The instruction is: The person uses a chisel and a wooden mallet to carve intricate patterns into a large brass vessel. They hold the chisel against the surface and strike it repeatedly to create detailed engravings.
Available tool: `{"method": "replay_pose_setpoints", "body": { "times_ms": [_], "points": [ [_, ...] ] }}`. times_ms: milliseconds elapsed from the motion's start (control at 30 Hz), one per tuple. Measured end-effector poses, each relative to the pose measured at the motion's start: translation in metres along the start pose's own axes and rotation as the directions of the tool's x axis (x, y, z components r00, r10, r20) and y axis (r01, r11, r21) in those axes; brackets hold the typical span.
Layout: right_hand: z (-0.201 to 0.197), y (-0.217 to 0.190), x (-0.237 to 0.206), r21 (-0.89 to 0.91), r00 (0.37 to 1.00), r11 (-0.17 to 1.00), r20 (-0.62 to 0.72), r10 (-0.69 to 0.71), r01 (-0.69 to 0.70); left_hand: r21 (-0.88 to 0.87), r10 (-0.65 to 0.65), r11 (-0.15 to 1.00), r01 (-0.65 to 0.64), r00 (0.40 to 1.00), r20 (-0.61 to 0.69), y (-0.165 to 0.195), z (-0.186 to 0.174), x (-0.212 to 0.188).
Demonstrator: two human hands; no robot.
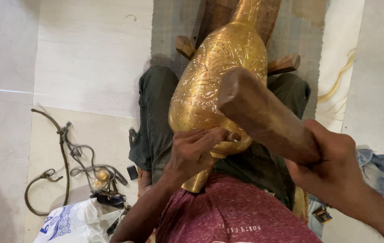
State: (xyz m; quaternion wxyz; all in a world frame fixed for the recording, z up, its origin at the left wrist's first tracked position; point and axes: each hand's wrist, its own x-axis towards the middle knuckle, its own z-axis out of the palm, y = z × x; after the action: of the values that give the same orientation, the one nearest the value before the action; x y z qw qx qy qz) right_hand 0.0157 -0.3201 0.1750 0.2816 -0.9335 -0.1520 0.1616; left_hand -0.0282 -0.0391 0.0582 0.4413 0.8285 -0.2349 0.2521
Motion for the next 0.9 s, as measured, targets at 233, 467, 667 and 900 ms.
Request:
{"method": "replay_pose_setpoints", "body": {
  "times_ms": [233,467,667,900],
  "points": [
    [-0.012,-0.011,0.007,0.141,0.999,0.989,0.011,0.039,-0.04,-0.014,-0.157,0.987,0.157,0.987,-0.017,0.006,-0.002,-0.002],
    [-0.007,-0.018,0.012,0.141,0.986,0.981,0.123,0.117,-0.134,-0.044,-0.099,0.994,0.098,0.995,0.0,0.004,-0.004,0.0],
    [-0.015,-0.025,0.015,-0.018,0.998,0.998,0.036,0.06,-0.059,-0.032,-0.118,0.993,0.117,0.993,-0.02,0.001,-0.002,-0.009],
    [-0.014,-0.022,0.011,-0.151,0.982,0.984,0.146,0.12,-0.098,-0.069,-0.06,0.996,0.055,0.995,-0.08,0.006,-0.003,-0.003]
  ]
}}
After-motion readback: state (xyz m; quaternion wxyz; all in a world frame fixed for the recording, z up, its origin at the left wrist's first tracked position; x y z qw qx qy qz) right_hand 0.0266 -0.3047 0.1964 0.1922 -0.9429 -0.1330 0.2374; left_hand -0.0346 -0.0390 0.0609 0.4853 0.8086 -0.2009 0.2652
